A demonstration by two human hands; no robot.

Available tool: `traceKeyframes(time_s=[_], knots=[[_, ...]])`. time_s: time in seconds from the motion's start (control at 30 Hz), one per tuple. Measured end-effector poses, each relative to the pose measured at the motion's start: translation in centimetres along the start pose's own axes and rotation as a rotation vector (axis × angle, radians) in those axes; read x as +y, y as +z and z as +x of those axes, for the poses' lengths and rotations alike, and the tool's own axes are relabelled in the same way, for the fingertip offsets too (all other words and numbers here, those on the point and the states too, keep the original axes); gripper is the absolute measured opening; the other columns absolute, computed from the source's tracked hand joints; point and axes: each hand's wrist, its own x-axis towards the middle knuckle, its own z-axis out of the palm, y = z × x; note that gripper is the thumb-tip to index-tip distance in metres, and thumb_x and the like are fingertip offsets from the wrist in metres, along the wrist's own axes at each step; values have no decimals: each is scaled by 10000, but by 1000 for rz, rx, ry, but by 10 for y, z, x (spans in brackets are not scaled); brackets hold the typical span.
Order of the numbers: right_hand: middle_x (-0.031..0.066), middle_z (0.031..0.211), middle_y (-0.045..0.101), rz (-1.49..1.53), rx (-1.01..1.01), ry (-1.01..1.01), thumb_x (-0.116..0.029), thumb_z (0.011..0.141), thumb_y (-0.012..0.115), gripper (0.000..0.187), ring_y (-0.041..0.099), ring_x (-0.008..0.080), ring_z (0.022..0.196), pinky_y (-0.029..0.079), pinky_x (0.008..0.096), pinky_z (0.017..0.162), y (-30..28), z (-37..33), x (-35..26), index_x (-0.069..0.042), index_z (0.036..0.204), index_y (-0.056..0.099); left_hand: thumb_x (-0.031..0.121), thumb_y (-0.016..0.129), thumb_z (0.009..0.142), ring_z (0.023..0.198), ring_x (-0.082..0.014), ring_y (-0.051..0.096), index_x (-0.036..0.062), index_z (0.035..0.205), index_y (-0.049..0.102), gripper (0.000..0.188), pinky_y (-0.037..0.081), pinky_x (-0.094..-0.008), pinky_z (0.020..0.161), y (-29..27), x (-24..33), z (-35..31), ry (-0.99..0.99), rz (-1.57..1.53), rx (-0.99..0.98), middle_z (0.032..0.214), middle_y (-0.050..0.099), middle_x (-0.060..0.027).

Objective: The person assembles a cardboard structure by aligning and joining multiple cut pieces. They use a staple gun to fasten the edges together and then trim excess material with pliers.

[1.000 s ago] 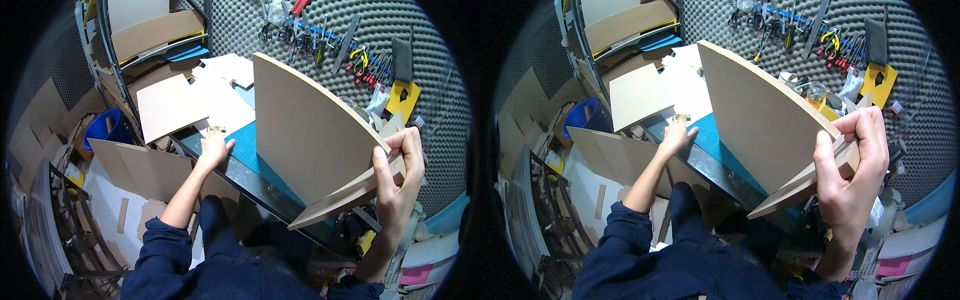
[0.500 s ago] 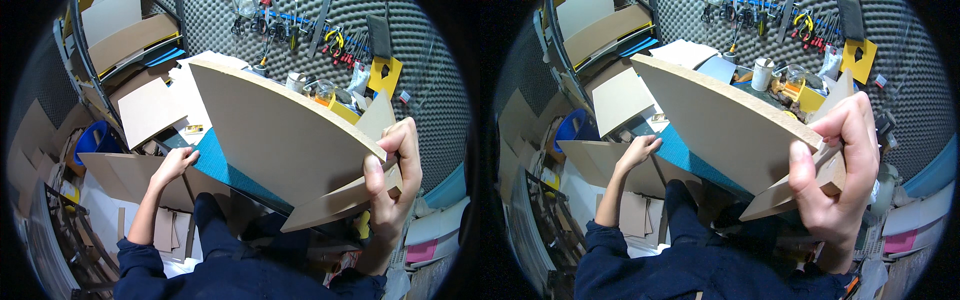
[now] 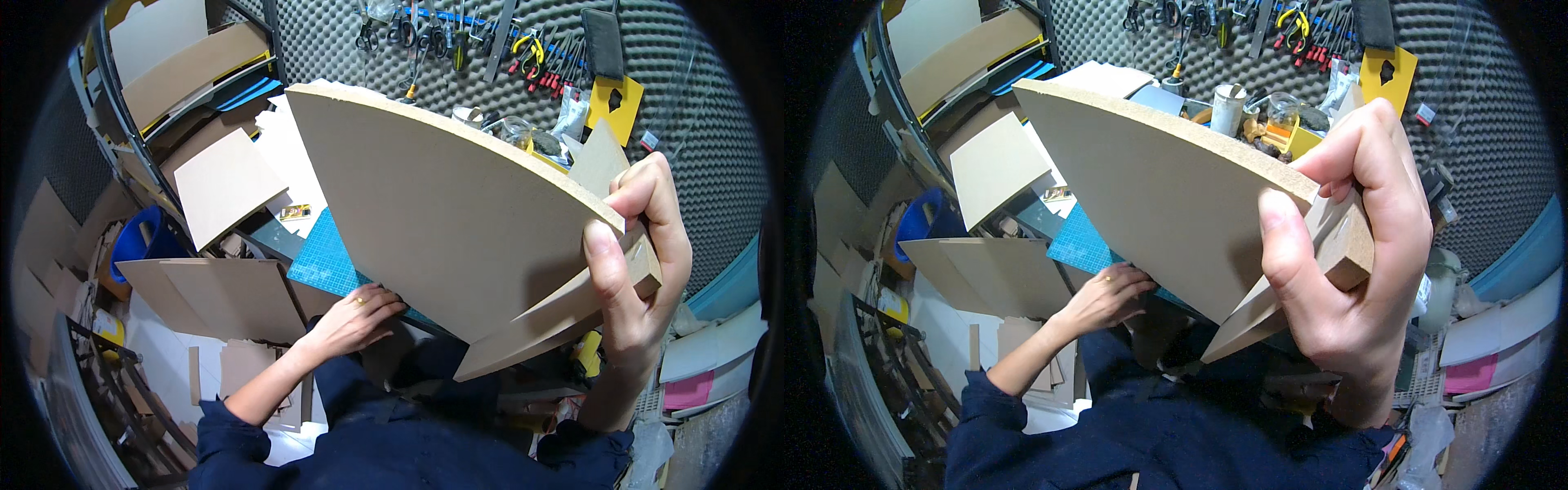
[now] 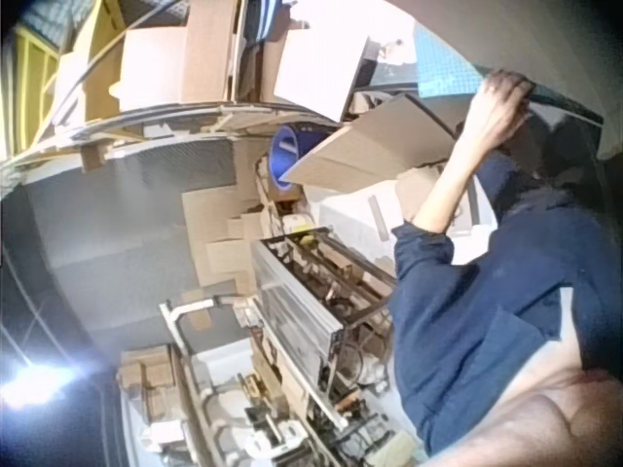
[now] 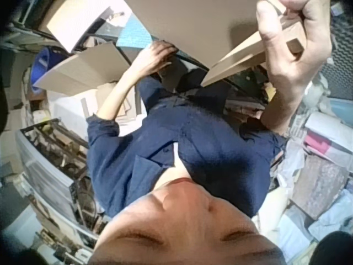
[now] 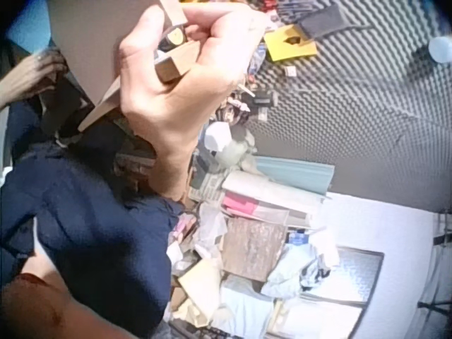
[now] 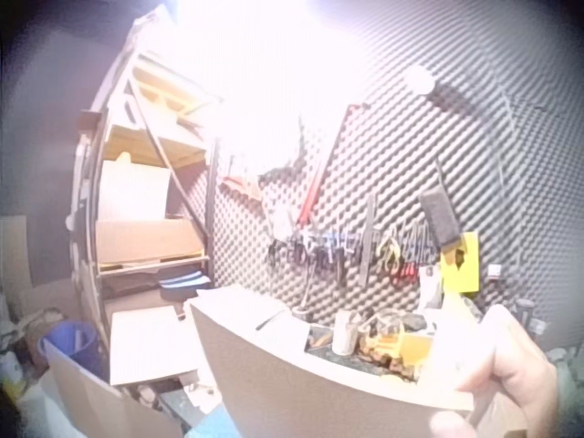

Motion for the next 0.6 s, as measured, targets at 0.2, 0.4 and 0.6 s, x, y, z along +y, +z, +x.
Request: traceKeyframes(time_s=[0.2,0.4,0.6], knots=[[48,836,381,21,-9,-94,-212,751,619,227,373,146,782,309,287,734,-3,-4,1,-34,803,487,133,596,884,1082,-190,624,84,1281,631,401,484,-334,959,14,-39,1,247,150,175,1108,659,-58],[61,816,402,76,33,-213,-162,691,651,224,397,166,763,328,296,713,1,-7,5,-37,795,496,64,600,822,945,-195,674,18,1175,690,367,530,-293,857,15,-45,8,391,154,202,952,680,-60],[66,797,414,46,56,-271,-171,614,661,238,419,176,742,339,302,687,-8,-14,-10,-47,761,523,50,680,787,936,-186,686,44,1159,706,373,562,-293,834,5,-47,1,443,106,142,923,674,-46]])
